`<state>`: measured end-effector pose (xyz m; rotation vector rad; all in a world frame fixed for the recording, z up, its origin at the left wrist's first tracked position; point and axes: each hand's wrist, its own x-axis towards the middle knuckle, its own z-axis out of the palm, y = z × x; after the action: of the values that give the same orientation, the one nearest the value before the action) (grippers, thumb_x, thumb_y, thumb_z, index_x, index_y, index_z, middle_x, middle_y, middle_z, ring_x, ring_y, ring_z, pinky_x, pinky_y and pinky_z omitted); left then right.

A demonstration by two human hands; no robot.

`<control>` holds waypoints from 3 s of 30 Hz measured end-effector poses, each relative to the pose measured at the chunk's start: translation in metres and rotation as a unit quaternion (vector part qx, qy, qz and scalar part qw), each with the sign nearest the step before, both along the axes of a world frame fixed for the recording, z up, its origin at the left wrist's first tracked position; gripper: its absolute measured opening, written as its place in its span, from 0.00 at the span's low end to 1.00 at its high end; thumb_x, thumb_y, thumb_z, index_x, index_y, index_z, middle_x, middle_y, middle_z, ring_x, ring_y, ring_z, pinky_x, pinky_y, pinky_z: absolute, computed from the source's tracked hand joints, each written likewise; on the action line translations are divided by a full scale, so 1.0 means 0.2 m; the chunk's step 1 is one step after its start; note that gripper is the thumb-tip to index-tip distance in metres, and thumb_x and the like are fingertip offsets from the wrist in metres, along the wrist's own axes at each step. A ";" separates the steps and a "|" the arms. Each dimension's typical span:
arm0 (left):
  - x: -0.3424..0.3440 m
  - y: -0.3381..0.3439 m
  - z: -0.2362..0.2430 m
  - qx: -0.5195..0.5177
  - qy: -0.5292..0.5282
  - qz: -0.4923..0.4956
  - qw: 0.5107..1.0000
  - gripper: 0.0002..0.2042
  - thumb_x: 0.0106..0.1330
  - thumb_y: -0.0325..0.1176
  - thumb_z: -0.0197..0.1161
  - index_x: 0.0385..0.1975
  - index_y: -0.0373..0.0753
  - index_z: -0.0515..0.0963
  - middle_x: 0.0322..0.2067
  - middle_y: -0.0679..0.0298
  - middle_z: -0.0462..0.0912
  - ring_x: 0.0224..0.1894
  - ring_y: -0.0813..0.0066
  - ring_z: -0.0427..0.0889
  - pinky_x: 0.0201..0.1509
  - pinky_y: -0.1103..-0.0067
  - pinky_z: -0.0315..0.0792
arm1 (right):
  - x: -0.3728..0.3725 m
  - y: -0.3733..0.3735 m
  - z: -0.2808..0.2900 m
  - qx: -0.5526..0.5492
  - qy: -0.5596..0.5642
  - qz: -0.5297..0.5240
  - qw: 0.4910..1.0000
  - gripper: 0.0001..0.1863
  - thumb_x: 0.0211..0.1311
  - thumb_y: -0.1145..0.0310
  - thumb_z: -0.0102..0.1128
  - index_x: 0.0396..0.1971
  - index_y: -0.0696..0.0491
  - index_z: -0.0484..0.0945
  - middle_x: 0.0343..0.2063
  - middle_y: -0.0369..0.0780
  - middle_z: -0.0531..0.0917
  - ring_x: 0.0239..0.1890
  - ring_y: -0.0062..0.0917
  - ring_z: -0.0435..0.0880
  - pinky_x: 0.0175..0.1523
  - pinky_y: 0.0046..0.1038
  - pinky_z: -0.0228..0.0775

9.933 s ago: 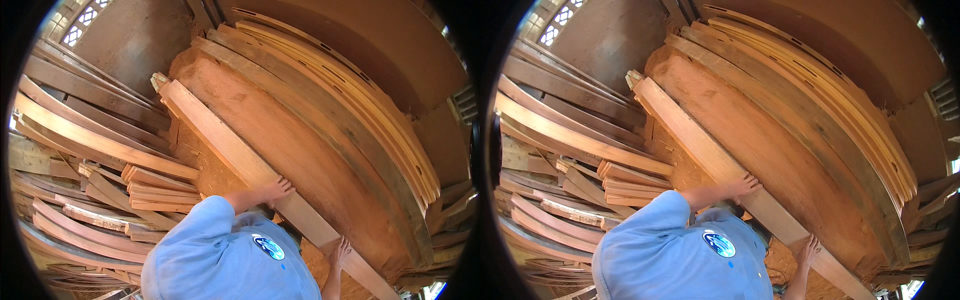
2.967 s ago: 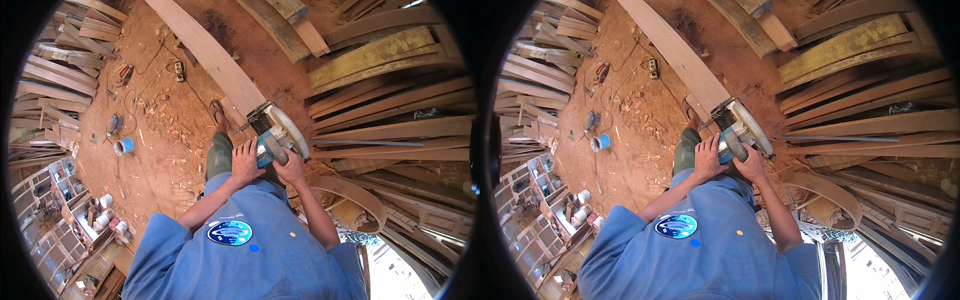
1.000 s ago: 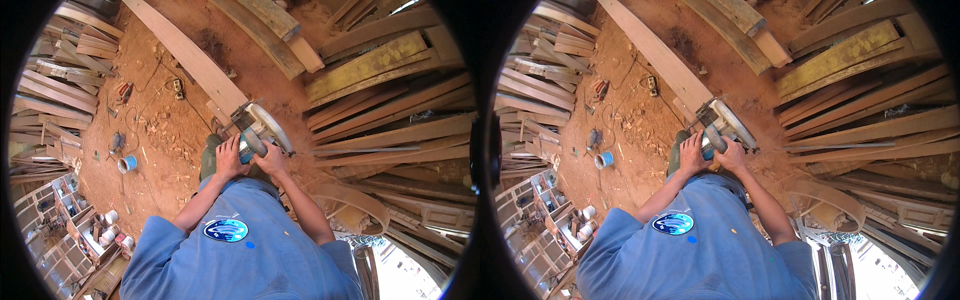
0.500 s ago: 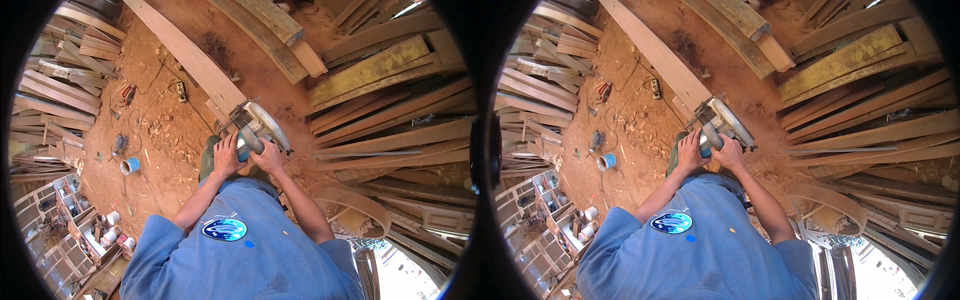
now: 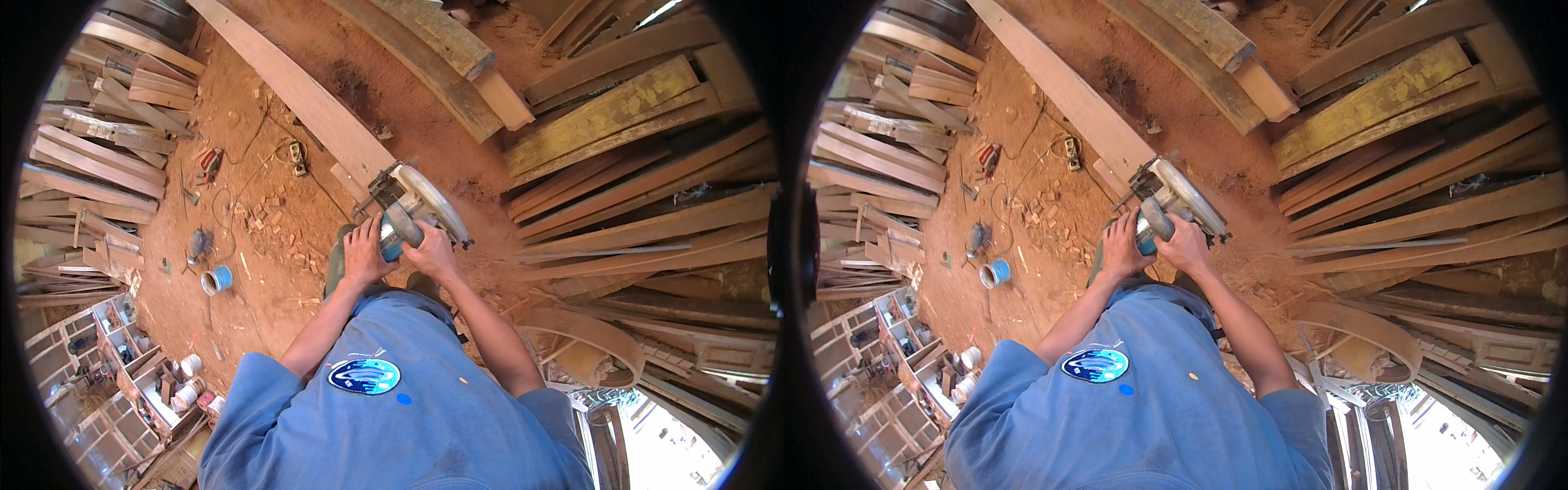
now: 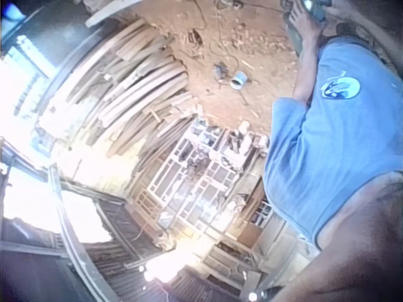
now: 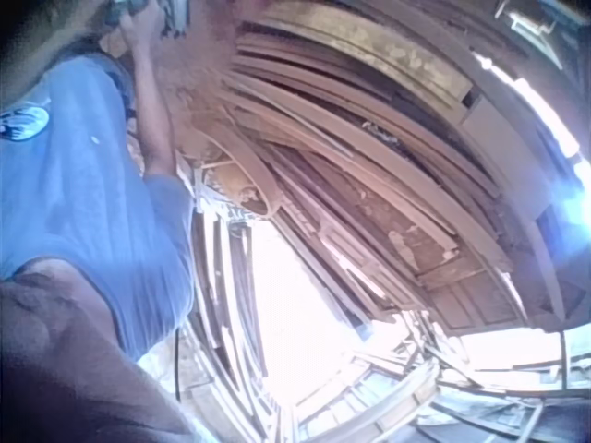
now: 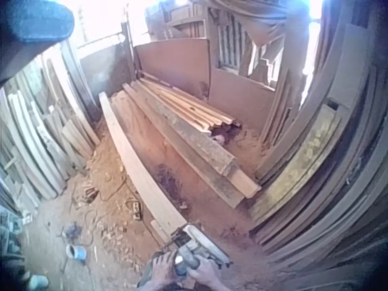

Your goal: The person selects a long wooden plank from a stack, places it on the floor, and uses a circular saw to cut it. After cutting, the person moves the plank and repeats the process with another piece of wood.

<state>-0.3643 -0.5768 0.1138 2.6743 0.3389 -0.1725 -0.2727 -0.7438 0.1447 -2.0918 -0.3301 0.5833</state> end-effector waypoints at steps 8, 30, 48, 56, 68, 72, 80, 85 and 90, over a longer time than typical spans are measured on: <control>0.04 0.07 -0.02 0.005 -0.006 0.000 1.000 0.58 0.36 0.47 0.82 0.75 0.41 0.60 0.64 0.54 0.72 0.64 0.53 0.74 0.68 0.59 0.64 | 0.04 0.07 -0.01 -0.005 0.001 0.002 1.000 0.24 0.52 0.59 0.70 0.47 0.57 0.84 0.35 0.56 0.87 0.43 0.53 0.87 0.49 0.46 0.80; 0.16 0.27 0.02 0.019 0.025 0.019 0.999 0.61 0.34 0.52 0.85 0.75 0.43 0.61 0.65 0.56 0.74 0.65 0.56 0.74 0.67 0.59 0.65 | 0.17 0.30 0.02 -0.016 0.017 0.008 1.000 0.28 0.51 0.57 0.70 0.51 0.58 0.84 0.38 0.54 0.89 0.45 0.51 0.88 0.52 0.46 0.80; 0.23 0.44 -0.01 0.041 0.018 0.012 0.999 0.62 0.33 0.49 0.84 0.76 0.44 0.59 0.64 0.56 0.73 0.66 0.56 0.74 0.67 0.60 0.64 | 0.25 0.46 0.02 -0.011 0.034 0.009 0.999 0.26 0.52 0.56 0.70 0.49 0.53 0.85 0.37 0.53 0.89 0.44 0.51 0.88 0.51 0.46 0.81; 0.27 0.52 -0.02 0.024 0.022 0.020 0.999 0.62 0.34 0.46 0.85 0.77 0.45 0.59 0.67 0.56 0.72 0.68 0.55 0.72 0.69 0.59 0.63 | 0.28 0.54 -0.02 -0.006 0.013 -0.001 1.000 0.25 0.52 0.56 0.70 0.49 0.53 0.86 0.37 0.53 0.89 0.44 0.50 0.88 0.51 0.46 0.81; 0.33 0.64 -0.01 0.039 0.041 0.020 0.998 0.62 0.33 0.45 0.84 0.77 0.46 0.59 0.67 0.56 0.71 0.68 0.55 0.72 0.69 0.60 0.64 | 0.35 0.65 0.03 -0.006 0.038 0.015 0.999 0.27 0.53 0.56 0.69 0.53 0.53 0.85 0.39 0.54 0.88 0.46 0.50 0.88 0.52 0.46 0.80; 0.35 0.68 -0.01 0.044 0.043 0.022 0.998 0.62 0.33 0.45 0.84 0.77 0.46 0.58 0.68 0.57 0.70 0.69 0.56 0.71 0.69 0.60 0.63 | 0.37 0.69 0.01 -0.010 0.038 0.026 0.999 0.31 0.54 0.54 0.69 0.57 0.53 0.83 0.42 0.54 0.88 0.49 0.50 0.88 0.55 0.47 0.80; 0.40 0.77 -0.02 0.055 0.058 0.024 0.997 0.62 0.34 0.45 0.84 0.77 0.46 0.58 0.68 0.57 0.70 0.70 0.57 0.70 0.69 0.61 0.63 | 0.41 0.78 0.00 0.000 0.033 0.022 0.999 0.30 0.54 0.54 0.68 0.56 0.53 0.83 0.43 0.54 0.88 0.49 0.50 0.87 0.56 0.47 0.80; 0.42 0.83 -0.03 0.058 0.045 0.017 0.997 0.62 0.34 0.46 0.84 0.77 0.46 0.58 0.68 0.57 0.70 0.68 0.56 0.72 0.68 0.60 0.64 | 0.44 0.84 0.01 0.006 0.020 0.006 1.000 0.27 0.53 0.57 0.68 0.52 0.53 0.85 0.39 0.53 0.89 0.46 0.49 0.89 0.53 0.44 0.81; 0.46 0.87 -0.02 0.056 0.048 0.021 0.997 0.61 0.35 0.47 0.84 0.76 0.45 0.59 0.67 0.56 0.71 0.68 0.55 0.73 0.68 0.59 0.65 | 0.48 0.89 0.01 -0.007 0.038 0.020 0.999 0.29 0.54 0.55 0.69 0.56 0.53 0.84 0.43 0.54 0.88 0.50 0.49 0.87 0.56 0.46 0.79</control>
<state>-0.2714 -0.4022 0.1105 2.7727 0.4471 -0.2766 -0.1775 -0.5661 0.1460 -2.0737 -0.3268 0.6895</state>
